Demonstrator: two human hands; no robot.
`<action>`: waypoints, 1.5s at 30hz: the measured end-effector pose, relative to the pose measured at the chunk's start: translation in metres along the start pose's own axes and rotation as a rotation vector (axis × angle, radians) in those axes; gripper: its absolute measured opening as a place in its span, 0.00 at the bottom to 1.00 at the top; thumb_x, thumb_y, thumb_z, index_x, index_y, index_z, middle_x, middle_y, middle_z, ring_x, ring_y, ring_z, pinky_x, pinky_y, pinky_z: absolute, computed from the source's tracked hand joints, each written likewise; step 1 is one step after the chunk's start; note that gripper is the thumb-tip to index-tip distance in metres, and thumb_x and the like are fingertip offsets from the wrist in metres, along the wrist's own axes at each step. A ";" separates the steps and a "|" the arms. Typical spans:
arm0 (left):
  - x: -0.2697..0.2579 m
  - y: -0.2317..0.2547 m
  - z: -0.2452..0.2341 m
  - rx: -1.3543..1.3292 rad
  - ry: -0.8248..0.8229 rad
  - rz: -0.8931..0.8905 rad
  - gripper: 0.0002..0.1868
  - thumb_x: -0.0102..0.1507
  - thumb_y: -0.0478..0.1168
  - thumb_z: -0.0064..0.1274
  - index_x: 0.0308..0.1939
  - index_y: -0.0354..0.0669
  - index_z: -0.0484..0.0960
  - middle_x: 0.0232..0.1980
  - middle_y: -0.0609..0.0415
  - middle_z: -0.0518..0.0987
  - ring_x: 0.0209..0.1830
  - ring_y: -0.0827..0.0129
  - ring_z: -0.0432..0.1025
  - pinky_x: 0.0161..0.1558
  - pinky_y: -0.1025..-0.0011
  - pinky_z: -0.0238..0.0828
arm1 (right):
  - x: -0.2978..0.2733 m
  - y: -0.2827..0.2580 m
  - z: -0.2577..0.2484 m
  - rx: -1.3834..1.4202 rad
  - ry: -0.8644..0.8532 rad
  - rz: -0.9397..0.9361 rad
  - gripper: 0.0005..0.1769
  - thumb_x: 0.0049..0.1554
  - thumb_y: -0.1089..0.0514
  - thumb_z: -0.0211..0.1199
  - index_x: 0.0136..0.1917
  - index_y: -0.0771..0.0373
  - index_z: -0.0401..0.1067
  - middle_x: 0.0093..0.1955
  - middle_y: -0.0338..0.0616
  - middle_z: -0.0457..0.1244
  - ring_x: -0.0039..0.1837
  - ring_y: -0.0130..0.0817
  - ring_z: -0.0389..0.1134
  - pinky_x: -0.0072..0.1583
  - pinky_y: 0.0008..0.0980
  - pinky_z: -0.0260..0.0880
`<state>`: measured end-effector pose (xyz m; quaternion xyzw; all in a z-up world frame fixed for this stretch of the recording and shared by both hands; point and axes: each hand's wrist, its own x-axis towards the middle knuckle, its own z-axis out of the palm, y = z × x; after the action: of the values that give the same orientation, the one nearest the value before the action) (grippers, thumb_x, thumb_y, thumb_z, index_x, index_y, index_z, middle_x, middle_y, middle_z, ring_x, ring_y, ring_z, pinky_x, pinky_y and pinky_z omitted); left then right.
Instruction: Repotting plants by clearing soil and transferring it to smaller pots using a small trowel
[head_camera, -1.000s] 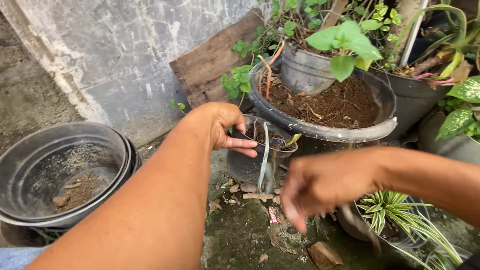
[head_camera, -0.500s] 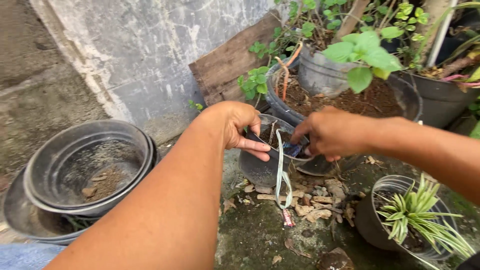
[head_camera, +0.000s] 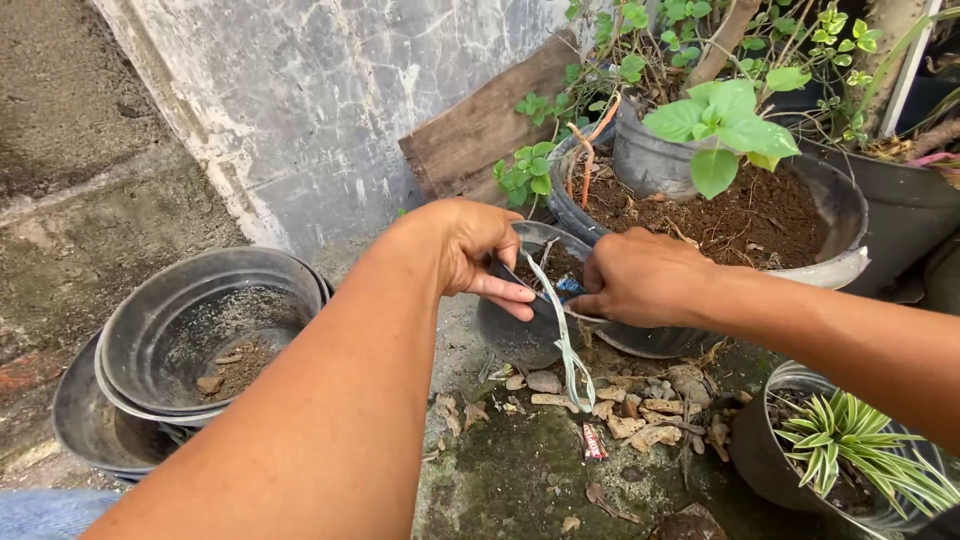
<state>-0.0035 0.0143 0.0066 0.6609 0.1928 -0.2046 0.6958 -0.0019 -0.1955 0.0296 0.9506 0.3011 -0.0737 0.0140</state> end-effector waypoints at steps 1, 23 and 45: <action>-0.005 0.001 0.004 0.001 0.000 -0.002 0.41 0.53 0.20 0.38 0.71 0.46 0.69 0.66 0.38 0.73 0.44 0.22 0.78 0.36 0.60 0.83 | 0.007 0.006 0.006 0.002 -0.001 0.001 0.25 0.54 0.33 0.66 0.43 0.58 0.79 0.44 0.50 0.71 0.51 0.49 0.73 0.55 0.49 0.72; -0.037 0.002 0.000 -0.144 0.541 0.262 0.46 0.53 0.12 0.37 0.68 0.56 0.76 0.65 0.38 0.75 0.43 0.26 0.79 0.31 0.51 0.80 | 0.030 0.039 -0.055 0.350 -0.463 -0.132 0.12 0.49 0.48 0.74 0.44 0.55 0.84 0.41 0.38 0.74 0.43 0.30 0.66 0.43 0.33 0.66; -0.050 0.008 0.016 -0.108 0.441 0.471 0.45 0.52 0.15 0.36 0.68 0.56 0.75 0.61 0.35 0.80 0.39 0.38 0.81 0.26 0.55 0.80 | 0.051 0.009 -0.015 0.094 0.325 -0.177 0.09 0.51 0.51 0.71 0.43 0.55 0.83 0.40 0.45 0.73 0.45 0.42 0.74 0.52 0.45 0.72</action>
<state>-0.0409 0.0005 0.0409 0.6778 0.1912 0.1204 0.6996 0.0459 -0.1726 0.0372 0.9194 0.3782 0.0659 -0.0856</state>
